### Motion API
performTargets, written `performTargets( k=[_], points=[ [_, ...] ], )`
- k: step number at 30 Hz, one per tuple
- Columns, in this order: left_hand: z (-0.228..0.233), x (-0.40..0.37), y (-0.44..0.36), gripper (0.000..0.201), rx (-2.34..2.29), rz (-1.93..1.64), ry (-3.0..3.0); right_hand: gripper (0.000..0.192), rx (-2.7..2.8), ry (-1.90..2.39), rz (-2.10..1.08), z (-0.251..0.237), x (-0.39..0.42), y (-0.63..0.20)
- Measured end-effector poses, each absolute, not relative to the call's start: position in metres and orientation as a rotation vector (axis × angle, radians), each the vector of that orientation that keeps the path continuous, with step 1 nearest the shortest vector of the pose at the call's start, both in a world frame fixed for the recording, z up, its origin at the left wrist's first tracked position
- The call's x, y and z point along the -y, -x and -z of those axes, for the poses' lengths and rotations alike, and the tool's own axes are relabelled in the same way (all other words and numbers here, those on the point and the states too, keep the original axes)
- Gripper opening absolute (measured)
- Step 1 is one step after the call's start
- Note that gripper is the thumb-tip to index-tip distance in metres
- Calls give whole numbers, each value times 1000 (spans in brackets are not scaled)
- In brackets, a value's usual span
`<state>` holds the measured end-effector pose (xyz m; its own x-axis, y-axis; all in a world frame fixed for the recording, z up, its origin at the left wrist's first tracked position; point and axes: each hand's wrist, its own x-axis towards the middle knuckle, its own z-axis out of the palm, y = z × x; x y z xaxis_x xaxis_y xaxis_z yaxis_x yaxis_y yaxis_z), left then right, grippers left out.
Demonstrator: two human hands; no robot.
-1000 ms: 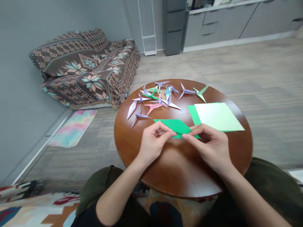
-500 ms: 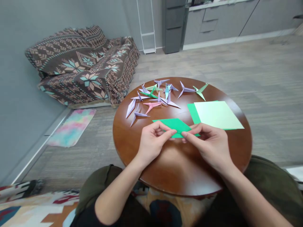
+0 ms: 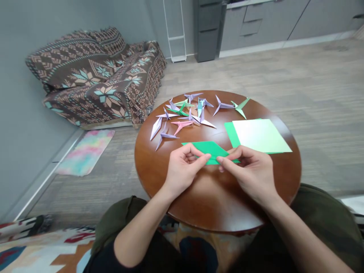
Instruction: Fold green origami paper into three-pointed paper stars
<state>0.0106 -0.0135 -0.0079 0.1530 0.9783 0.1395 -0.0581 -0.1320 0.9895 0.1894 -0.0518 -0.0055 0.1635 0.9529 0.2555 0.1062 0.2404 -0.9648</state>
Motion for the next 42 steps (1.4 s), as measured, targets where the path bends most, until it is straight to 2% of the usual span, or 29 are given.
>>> performTargets(
  k=[3,7,13,17,28,33,42],
  points=[
    [7,14,-11,30,-984,-1207,-1363,26,1225,1142,-857,7,52,-189],
    [8,12,-10,31,-953,-1259,-1362,15,1234,1111,-869,12,51,-190],
    [14,9,-6,23,-864,-1289,-1497,18,1293,1077,-945,15,49,-192],
    [13,11,-6,17,-886,-1296,-1565,11,1246,1051,-948,12,48,-192],
    [4,12,-7,14,-956,-1321,-1505,12,1220,1112,-885,8,49,-191],
    [5,13,-6,6,-1011,-1374,-1591,13,1225,1143,-868,6,47,-191],
    [2,14,-10,15,-1066,-1279,-1492,19,1217,1111,-963,7,48,-191]
  ],
)
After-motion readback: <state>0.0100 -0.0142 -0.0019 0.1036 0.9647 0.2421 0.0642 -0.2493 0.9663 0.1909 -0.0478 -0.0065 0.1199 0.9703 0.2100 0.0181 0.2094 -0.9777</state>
